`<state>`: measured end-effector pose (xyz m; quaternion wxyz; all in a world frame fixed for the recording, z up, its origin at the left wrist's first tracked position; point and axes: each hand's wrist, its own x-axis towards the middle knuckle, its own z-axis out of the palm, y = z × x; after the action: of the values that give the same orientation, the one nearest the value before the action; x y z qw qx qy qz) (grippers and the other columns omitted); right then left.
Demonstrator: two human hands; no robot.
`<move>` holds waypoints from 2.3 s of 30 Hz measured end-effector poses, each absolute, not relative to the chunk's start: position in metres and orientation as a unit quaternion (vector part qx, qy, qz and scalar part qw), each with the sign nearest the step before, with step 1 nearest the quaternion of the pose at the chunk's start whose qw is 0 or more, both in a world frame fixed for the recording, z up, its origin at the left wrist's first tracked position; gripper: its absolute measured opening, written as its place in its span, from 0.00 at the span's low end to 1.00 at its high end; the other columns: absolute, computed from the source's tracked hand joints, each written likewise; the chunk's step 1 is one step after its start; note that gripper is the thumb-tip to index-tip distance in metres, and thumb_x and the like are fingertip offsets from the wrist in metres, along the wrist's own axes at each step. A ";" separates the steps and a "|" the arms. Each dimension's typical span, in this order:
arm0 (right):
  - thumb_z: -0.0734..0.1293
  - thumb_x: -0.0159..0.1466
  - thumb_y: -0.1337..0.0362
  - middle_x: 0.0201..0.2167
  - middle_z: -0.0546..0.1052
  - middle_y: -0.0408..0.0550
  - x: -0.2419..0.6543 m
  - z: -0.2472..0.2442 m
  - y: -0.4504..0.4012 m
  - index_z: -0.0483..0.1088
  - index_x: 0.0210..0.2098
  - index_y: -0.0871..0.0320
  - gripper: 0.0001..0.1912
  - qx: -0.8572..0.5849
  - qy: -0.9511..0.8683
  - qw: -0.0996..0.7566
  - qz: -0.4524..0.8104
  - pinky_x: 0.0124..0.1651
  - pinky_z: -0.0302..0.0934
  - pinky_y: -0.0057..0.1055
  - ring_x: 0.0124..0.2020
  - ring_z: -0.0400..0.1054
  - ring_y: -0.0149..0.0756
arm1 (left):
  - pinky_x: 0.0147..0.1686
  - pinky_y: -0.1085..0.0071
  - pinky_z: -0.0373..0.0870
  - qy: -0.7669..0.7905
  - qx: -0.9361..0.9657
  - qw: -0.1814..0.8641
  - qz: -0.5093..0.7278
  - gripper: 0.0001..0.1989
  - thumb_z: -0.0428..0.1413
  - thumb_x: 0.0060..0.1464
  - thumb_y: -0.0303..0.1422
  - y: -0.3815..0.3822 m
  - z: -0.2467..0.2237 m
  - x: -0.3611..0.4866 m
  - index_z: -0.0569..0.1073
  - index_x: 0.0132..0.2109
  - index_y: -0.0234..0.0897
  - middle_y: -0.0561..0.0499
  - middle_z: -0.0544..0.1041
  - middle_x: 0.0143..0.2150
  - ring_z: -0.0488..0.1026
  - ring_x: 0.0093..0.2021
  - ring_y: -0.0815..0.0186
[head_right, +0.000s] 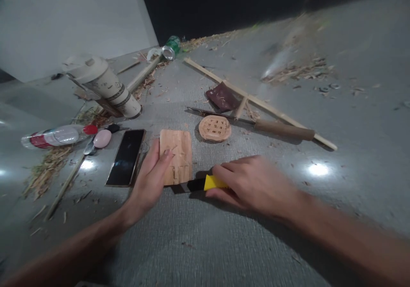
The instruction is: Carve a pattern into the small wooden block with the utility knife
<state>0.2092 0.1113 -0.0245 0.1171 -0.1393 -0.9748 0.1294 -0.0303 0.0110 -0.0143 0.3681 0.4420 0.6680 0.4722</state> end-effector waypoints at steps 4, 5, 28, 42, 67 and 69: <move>0.58 0.79 0.46 0.25 0.74 0.41 0.209 -0.025 0.111 0.65 0.34 0.54 0.23 -0.143 -0.974 0.116 0.134 0.29 0.47 0.35 0.22 0.65 0.32 | 0.52 0.63 0.69 0.665 0.438 0.369 0.479 0.12 0.50 0.75 0.43 0.011 -0.015 -0.031 0.71 0.54 0.41 0.49 0.76 0.49 0.73 0.51 0.57; 0.58 0.79 0.46 0.25 0.74 0.41 0.209 -0.024 0.111 0.65 0.34 0.54 0.23 -0.143 -0.973 0.117 0.138 0.29 0.47 0.35 0.22 0.65 0.32 | 0.52 0.63 0.70 0.663 0.438 0.371 0.482 0.12 0.50 0.75 0.43 0.011 -0.015 -0.031 0.71 0.54 0.41 0.49 0.76 0.49 0.74 0.51 0.57; 0.55 0.80 0.46 0.24 0.72 0.41 0.206 -0.027 0.097 0.66 0.34 0.55 0.24 -0.183 -0.967 0.171 0.050 0.28 0.44 0.35 0.21 0.65 0.32 | 0.56 0.57 0.73 0.640 0.396 0.419 0.507 0.14 0.52 0.73 0.43 0.010 -0.015 -0.030 0.72 0.58 0.43 0.47 0.78 0.54 0.75 0.56 0.52; 0.55 0.80 0.46 0.22 0.72 0.43 0.202 -0.030 0.092 0.68 0.33 0.56 0.26 -0.211 -0.958 0.195 0.009 0.26 0.43 0.34 0.19 0.64 0.31 | 0.54 0.58 0.71 0.651 0.432 0.386 0.491 0.11 0.51 0.74 0.40 0.012 -0.014 -0.030 0.71 0.54 0.41 0.47 0.77 0.51 0.75 0.53 0.54; 0.54 0.80 0.47 0.24 0.72 0.42 0.208 -0.023 0.098 0.65 0.34 0.56 0.25 -0.181 -0.970 0.131 0.097 0.28 0.43 0.34 0.21 0.65 0.31 | 0.56 0.51 0.76 0.629 0.412 0.434 0.497 0.17 0.52 0.73 0.44 0.009 -0.015 -0.031 0.72 0.60 0.42 0.44 0.79 0.53 0.77 0.56 0.48; 0.55 0.80 0.47 0.24 0.72 0.42 0.207 -0.024 0.095 0.66 0.34 0.56 0.25 -0.184 -0.968 0.149 0.085 0.28 0.44 0.34 0.21 0.65 0.31 | 0.55 0.51 0.76 0.630 0.412 0.440 0.489 0.17 0.52 0.73 0.44 0.010 -0.014 -0.031 0.72 0.60 0.42 0.45 0.79 0.53 0.77 0.56 0.48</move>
<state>0.2071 0.0953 -0.0239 0.1492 -0.1835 -0.9679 0.0846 -0.0312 0.0097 -0.0137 0.4400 0.4116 0.6305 0.4894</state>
